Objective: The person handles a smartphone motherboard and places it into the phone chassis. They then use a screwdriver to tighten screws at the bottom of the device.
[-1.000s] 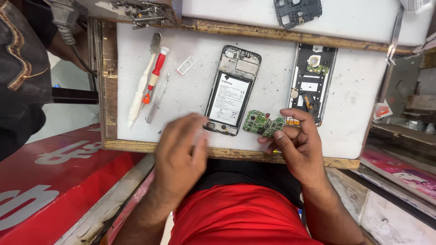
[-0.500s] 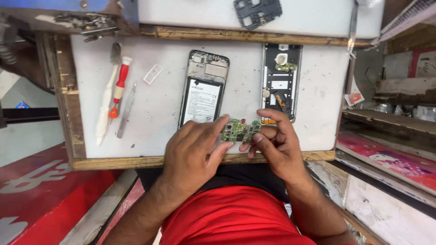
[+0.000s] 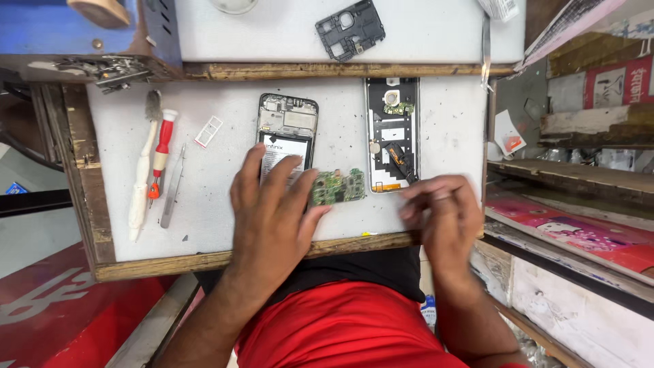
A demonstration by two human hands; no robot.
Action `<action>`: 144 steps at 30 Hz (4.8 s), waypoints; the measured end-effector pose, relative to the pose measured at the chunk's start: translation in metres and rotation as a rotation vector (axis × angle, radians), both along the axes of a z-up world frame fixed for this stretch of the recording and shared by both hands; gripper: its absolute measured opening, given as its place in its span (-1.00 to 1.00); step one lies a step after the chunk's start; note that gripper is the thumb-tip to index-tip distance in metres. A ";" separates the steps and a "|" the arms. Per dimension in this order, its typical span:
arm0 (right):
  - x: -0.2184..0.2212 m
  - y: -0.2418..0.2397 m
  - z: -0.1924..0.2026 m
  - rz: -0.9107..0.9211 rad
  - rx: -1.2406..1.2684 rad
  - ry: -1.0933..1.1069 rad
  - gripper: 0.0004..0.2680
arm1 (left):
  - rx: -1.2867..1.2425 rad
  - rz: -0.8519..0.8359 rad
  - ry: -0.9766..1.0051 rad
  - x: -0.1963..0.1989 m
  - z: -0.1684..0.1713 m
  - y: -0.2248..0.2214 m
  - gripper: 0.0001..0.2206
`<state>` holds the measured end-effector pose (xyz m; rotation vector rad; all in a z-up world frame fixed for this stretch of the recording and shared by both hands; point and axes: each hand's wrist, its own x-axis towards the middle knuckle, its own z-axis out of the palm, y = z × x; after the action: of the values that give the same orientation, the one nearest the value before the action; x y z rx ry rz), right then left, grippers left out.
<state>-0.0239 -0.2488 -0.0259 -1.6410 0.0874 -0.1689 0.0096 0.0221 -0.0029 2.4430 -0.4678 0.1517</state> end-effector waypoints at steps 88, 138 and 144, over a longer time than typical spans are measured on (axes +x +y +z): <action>0.027 0.119 0.050 0.561 -0.894 -0.104 -0.78 | -0.079 0.151 0.065 -0.054 0.021 0.092 -0.76; -0.004 0.090 0.030 0.430 -0.884 -0.196 -0.86 | -0.122 0.206 0.015 -0.043 -0.004 0.050 -0.72; -0.007 0.090 0.029 0.525 -0.992 -0.204 -0.76 | -0.114 0.101 -0.003 -0.044 -0.005 0.044 -0.71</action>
<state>-0.0305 -0.1592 0.0033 -2.5463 -0.6798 0.0448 -0.0348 0.0661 -0.0081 2.3551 -0.3279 0.2181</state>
